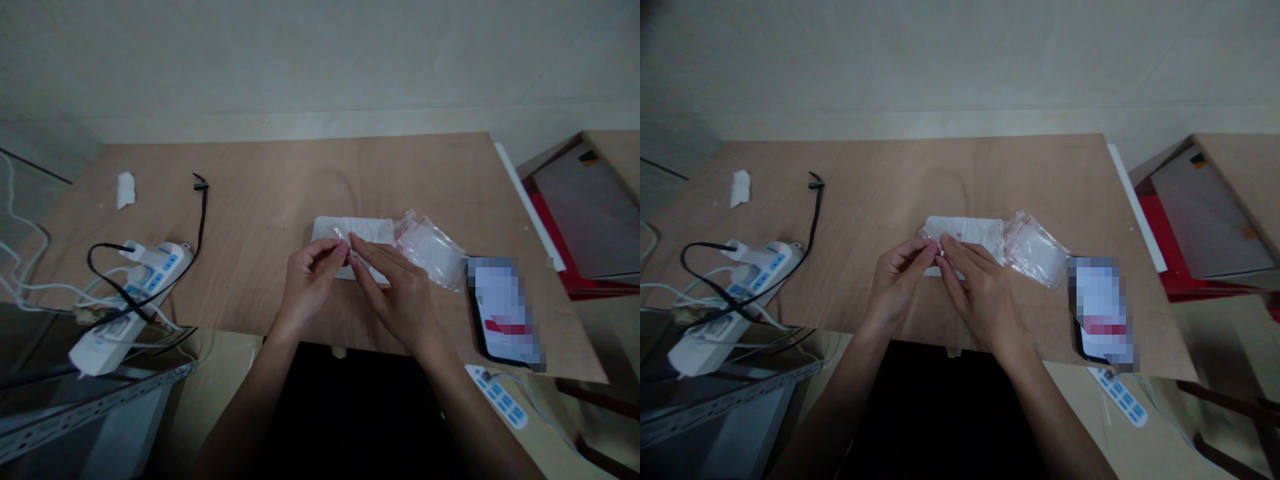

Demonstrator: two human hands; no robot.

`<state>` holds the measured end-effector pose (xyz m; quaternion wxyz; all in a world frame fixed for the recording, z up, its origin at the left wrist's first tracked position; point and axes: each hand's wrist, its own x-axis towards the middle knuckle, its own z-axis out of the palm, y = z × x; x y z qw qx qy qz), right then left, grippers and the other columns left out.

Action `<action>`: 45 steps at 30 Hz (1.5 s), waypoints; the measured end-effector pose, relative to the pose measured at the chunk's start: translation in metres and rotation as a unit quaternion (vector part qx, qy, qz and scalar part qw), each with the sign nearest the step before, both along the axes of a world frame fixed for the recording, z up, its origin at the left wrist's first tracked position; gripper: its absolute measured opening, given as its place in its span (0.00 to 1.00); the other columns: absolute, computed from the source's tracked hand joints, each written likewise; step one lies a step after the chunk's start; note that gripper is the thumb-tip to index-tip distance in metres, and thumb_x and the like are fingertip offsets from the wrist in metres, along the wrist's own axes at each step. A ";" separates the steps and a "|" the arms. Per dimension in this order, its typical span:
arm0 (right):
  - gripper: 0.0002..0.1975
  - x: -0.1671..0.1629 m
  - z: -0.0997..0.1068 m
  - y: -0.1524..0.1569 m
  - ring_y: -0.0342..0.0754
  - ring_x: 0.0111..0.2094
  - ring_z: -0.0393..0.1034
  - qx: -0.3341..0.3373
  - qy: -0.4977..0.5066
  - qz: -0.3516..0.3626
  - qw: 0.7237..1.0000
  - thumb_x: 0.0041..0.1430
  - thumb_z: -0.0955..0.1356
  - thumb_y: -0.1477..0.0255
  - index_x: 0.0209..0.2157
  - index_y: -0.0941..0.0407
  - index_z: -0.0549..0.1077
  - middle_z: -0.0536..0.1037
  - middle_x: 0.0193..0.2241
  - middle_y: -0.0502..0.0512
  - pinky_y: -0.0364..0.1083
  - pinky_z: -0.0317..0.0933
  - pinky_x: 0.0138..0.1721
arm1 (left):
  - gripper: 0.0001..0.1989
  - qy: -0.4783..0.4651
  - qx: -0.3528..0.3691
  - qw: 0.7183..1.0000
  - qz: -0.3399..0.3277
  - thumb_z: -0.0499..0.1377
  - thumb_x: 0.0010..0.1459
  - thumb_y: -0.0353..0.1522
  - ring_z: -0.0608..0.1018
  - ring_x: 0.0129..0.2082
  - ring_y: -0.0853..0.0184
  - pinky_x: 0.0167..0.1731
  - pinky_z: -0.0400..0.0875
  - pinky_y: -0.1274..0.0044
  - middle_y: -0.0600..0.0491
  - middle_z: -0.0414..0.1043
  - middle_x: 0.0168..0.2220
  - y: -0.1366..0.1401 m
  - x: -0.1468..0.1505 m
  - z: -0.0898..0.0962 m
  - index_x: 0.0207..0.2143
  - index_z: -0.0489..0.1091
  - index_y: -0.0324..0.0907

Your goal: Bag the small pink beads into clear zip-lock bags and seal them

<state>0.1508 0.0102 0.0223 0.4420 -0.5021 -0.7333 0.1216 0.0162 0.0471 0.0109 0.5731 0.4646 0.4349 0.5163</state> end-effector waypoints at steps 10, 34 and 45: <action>0.12 -0.003 0.010 -0.001 0.44 0.32 0.74 -0.081 0.116 -0.007 0.990 0.61 0.68 0.74 0.45 0.54 0.80 0.80 0.32 0.54 0.44 0.71 0.33 | 0.11 -0.068 -0.005 0.995 -0.080 0.63 0.56 0.40 0.72 0.23 0.75 0.26 0.68 0.82 0.58 0.72 0.25 0.002 0.001 -0.003 0.29 0.73 0.42; 0.14 0.023 0.008 -0.006 0.51 0.42 0.75 -0.087 0.088 -0.025 0.992 0.56 0.71 0.70 0.45 0.53 0.74 0.79 0.43 0.56 0.51 0.71 0.42 | 0.12 0.355 0.137 0.910 -0.165 0.49 0.58 0.29 0.63 0.22 0.70 0.24 0.53 0.75 0.59 0.58 0.20 -0.009 -0.016 0.042 0.21 0.56 0.43; 0.22 0.027 -0.007 0.002 0.50 0.42 0.76 -0.116 0.196 0.123 0.966 0.49 0.76 0.60 0.46 0.52 0.75 0.80 0.39 0.53 0.51 0.70 0.46 | 0.12 0.149 0.031 0.980 -0.128 0.53 0.55 0.33 0.65 0.25 0.69 0.26 0.58 0.75 0.57 0.60 0.21 -0.003 -0.008 0.025 0.19 0.62 0.43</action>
